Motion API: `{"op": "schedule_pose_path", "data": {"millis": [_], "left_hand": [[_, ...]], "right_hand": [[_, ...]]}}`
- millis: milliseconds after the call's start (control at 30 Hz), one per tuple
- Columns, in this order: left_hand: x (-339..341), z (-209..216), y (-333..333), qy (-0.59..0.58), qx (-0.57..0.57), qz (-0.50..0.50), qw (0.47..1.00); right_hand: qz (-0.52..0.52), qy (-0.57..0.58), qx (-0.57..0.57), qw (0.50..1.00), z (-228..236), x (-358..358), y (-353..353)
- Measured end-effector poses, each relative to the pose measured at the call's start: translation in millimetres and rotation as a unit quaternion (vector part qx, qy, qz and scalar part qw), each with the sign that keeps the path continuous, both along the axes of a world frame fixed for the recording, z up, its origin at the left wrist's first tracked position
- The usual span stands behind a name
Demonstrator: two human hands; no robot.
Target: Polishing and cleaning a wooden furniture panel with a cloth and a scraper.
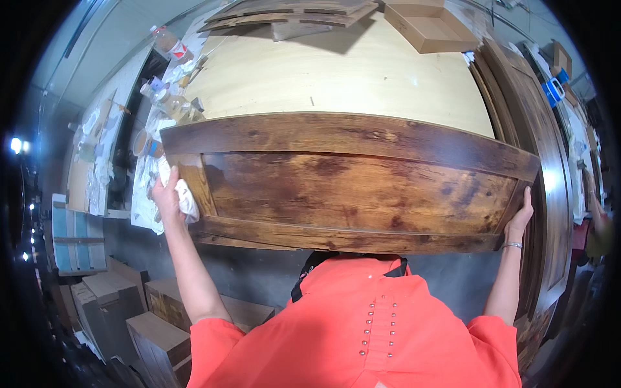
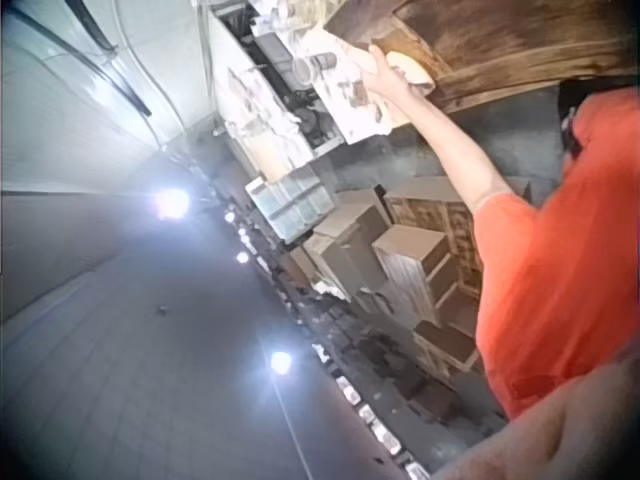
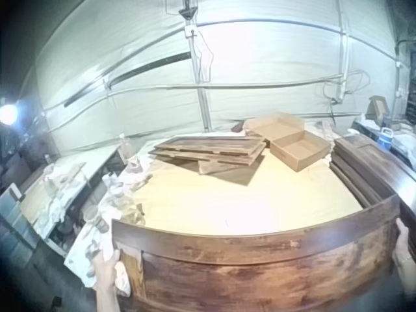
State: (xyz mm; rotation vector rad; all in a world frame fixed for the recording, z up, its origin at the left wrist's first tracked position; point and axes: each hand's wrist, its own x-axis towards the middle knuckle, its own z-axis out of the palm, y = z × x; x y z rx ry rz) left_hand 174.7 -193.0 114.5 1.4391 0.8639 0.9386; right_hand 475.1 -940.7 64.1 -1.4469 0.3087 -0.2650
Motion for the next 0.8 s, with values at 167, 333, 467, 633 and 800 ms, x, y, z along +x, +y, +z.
{"op": "schedule_pose_path", "data": {"millis": [167,333,467,633,800], "left_hand": [[7,2,-6,-0.002,-0.012,-0.014,1.0],[11,20,-16,0.032,0.016,-0.032,0.999],[13,24,-17,0.132,0.113,-0.041,0.984],[18,53,-31,0.223,0.085,0.005,0.971],[21,50,-28,0.225,0.12,0.029,0.967]], "right_hand": [[-0.019,0.029,0.0,0.999,6,1,-8],[0.006,0.089,0.009,0.996,12,5,-8],[0.037,0.141,0.005,0.989,10,9,-15],[0.002,0.124,-0.057,0.991,6,5,-7],[-0.015,0.122,-0.042,0.992,-2,6,-14]]}}
